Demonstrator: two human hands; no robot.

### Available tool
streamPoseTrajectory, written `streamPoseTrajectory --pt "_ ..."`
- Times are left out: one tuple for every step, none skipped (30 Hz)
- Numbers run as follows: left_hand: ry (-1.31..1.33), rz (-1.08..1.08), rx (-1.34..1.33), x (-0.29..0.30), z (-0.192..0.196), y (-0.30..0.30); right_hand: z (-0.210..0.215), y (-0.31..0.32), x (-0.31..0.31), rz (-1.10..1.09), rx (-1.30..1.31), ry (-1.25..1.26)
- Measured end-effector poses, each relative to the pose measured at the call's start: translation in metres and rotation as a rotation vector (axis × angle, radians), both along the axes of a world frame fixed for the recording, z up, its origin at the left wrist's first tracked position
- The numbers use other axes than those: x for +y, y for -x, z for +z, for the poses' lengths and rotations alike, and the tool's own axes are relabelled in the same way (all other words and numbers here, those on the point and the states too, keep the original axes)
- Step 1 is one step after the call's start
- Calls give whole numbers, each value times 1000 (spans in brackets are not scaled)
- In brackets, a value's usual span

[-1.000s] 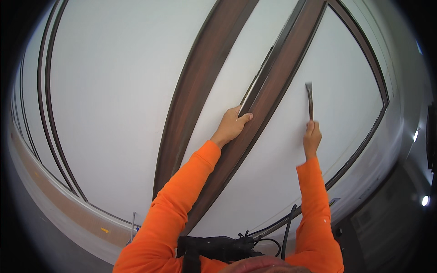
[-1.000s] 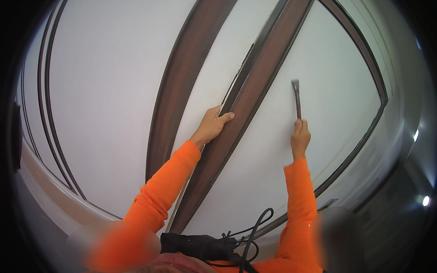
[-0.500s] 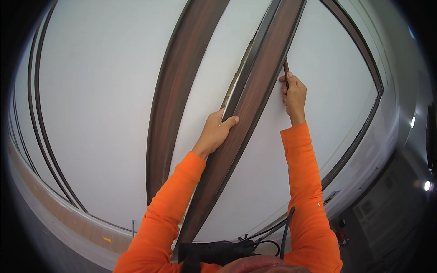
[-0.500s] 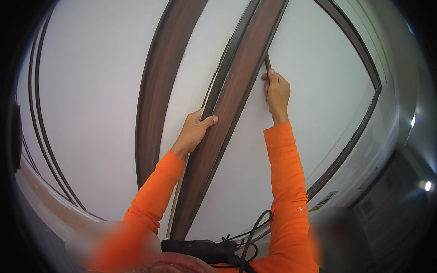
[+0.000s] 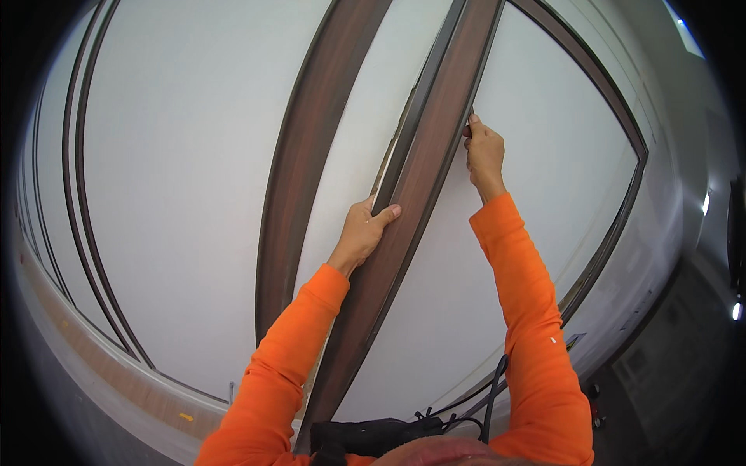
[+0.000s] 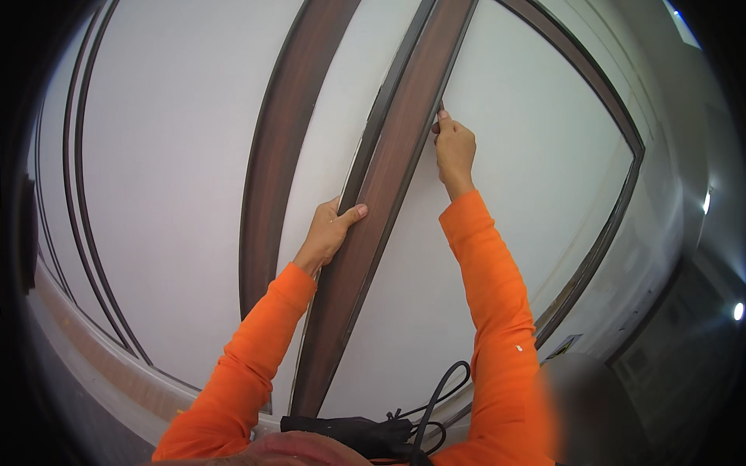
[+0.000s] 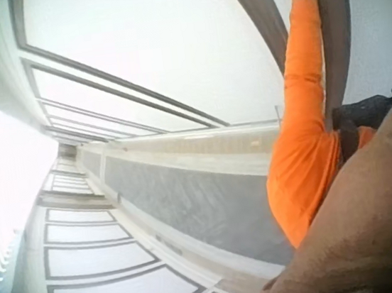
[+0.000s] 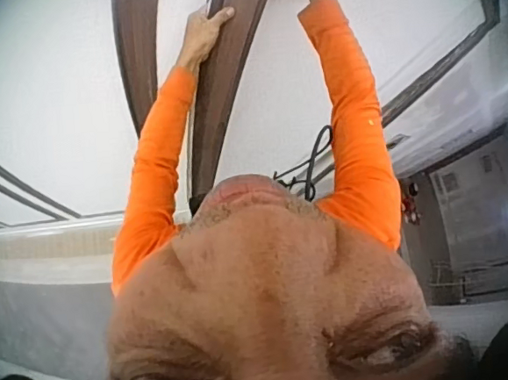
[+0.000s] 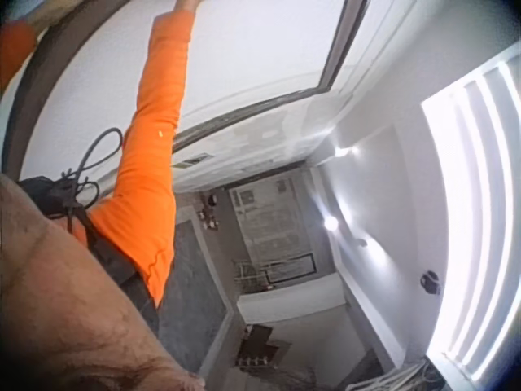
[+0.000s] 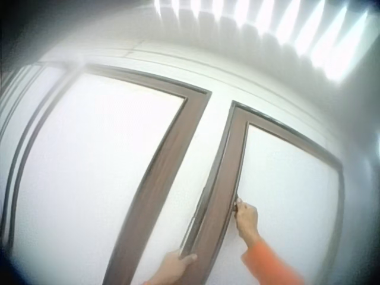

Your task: The person installs a long, dark brown wall panel onto a white wall using a pry bar to adjust the fit and a hammer to secure it. They work along the vertical edge of the panel, ensuring it is flush with the wall and adjacent structures.

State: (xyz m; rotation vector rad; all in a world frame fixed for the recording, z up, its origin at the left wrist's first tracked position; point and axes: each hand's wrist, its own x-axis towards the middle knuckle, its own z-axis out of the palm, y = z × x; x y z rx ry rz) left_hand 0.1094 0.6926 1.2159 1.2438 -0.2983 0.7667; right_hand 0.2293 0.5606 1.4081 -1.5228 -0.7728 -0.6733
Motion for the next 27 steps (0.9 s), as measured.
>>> streamPoseTrajectory --pt "-2 18 -3 0 -2 -2 -2 -5 3 -16 -30 -2" --pt "-14 40 -10 -2 -1 -6 0 -11 4 -27 -65 -14" --pt "-26 59 -19 -4 -1 -9 1 -16 3 -41 -100 -25" --pt "-18 59 -19 -7 -3 -11 0 -18 1 -94 -145 -4" --pt "-20 72 -23 -6 -3 -11 0 -16 3 -134 -192 8" --pt "-20 83 -29 -6 -2 -9 2 -12 5 -177 -239 19" --pt "-21 82 -12 -4 0 -6 9 -7 7 -104 -141 -11" --pt "-19 96 9 1 1 0 17 7 13 -16 -38 -37" --pt "-15 84 39 1 0 1 22 13 10 48 71 -60" --pt "-25 82 36 1 0 -1 34 10 10 75 41 -180" --pt "-28 81 32 -1 -1 -4 40 3 11 72 35 -213" --pt "-32 80 28 -2 -1 -6 43 -5 13 71 29 -247" --pt "-21 55 57 -1 2 -6 44 -11 14 69 23 -281" --pt "-7 33 88 3 7 -1 47 -1 14 160 69 -239" --pt "6 9 119 4 11 2 44 -2 7 227 70 -172" --pt "-5 37 69 2 4 -4 37 -5 -4 294 71 -106" --pt "-15 46 91 4 6 -8 38 -6 -13 362 62 -47" --pt "-24 54 112 6 8 -11 42 -6 -15 346 64 6" --pt "-34 62 133 7 10 -13 47 -7 -15 329 65 59" --pt "-44 80 156 8 10 -14 47 -5 -14 314 76 113" --pt "-53 98 179 9 12 -15 47 -2 -10 198 14 148" --pt "-62 118 201 10 14 -14 46 2 -5 82 -46 182" --pt "-57 104 185 9 13 -9 44 5 -2 -35 -104 222" --pt "-52 91 168 8 12 -3 48 9 -4 23 -7 263" --pt "-46 80 152 7 10 3 48 13 -5 2 -6 270" --pt "-49 79 156 4 12 2 51 12 -8 -22 -4 278" --pt "-52 79 160 1 14 0 52 8 -10 -45 -1 286"
